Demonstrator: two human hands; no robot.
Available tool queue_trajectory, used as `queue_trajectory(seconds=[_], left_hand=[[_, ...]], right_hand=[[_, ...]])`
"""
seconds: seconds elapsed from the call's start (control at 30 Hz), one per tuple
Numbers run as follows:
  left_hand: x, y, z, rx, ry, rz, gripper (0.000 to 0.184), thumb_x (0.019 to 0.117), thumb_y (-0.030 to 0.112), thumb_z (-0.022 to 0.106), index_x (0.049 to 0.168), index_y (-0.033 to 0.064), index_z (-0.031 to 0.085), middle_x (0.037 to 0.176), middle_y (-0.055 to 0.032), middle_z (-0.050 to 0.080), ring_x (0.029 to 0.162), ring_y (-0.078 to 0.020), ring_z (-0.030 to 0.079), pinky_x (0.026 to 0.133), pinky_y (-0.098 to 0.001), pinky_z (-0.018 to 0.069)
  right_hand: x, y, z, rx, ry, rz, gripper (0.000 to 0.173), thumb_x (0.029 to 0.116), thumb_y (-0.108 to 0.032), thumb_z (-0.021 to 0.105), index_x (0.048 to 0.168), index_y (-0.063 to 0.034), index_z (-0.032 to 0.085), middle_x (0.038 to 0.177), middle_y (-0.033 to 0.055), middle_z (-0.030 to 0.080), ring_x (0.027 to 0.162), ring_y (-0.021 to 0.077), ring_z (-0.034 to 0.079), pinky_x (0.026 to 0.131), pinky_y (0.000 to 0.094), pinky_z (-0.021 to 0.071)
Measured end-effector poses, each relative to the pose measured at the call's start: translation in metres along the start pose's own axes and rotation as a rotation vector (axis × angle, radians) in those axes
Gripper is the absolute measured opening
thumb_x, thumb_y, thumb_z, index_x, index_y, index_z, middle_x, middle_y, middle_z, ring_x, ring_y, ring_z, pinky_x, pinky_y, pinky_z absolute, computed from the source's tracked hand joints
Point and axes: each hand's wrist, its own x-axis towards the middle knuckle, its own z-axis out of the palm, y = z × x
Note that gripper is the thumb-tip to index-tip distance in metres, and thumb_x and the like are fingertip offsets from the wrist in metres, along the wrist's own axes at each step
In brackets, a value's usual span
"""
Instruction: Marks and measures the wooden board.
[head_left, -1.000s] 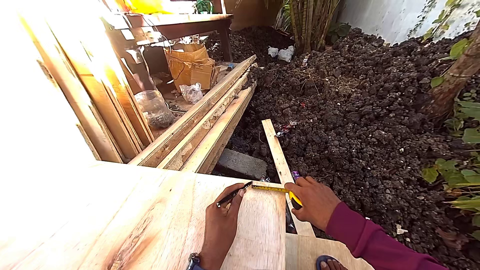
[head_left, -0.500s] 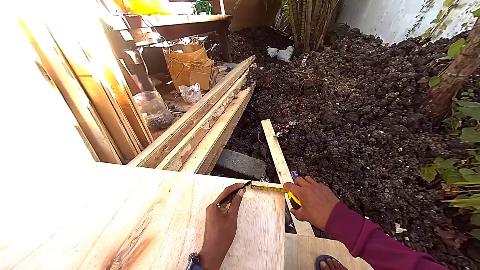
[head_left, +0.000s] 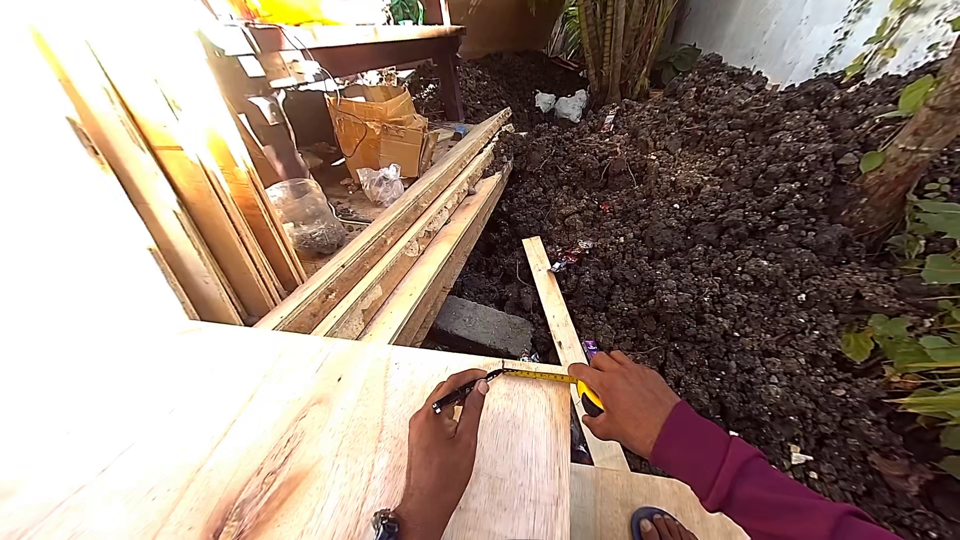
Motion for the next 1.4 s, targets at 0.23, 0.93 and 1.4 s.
queue_trajectory(seconds=[0.23, 0.93, 1.4], left_hand=[[-0.001, -0.003, 0.003, -0.101, -0.008, -0.031, 0.022, 0.0999, 0.022, 0.06, 0.111, 0.0112, 0.075, 0.105, 0.0008, 0.076, 0.096, -0.0139, 0.074, 0.085, -0.0287, 0.0629], [0.001, 0.001, 0.001, 0.037, 0.017, 0.022, 0.023, 0.1001, 0.027, 0.055, 0.105, 0.014, 0.074, 0.094, 0.0059, 0.074, 0.082, -0.004, 0.069, 0.073, -0.0215, 0.0579], [-0.003, 0.005, 0.007, -0.248, -0.038, 0.009, 0.023, 0.1018, 0.019, 0.055, 0.109, 0.0071, 0.074, 0.097, -0.0042, 0.076, 0.087, -0.0204, 0.074, 0.08, -0.0334, 0.0631]], right_hand=[[0.0, 0.0, 0.0, 0.001, 0.005, 0.005, 0.061, 0.0912, -0.038, 0.072, 0.148, -0.0278, 0.054, 0.134, 0.01, 0.059, 0.127, 0.0335, 0.054, 0.094, 0.0516, 0.0522], [0.0, -0.001, -0.001, -0.001, -0.001, 0.003, 0.062, 0.0911, -0.037, 0.073, 0.149, -0.0274, 0.053, 0.137, 0.0103, 0.057, 0.129, 0.0336, 0.054, 0.094, 0.0519, 0.0524], [-0.015, 0.02, -0.015, 0.184, 0.335, 0.056, 0.061, 0.0851, -0.043, 0.08, 0.141, -0.0265, 0.061, 0.123, 0.0053, 0.066, 0.115, 0.0259, 0.063, 0.088, 0.0461, 0.0563]])
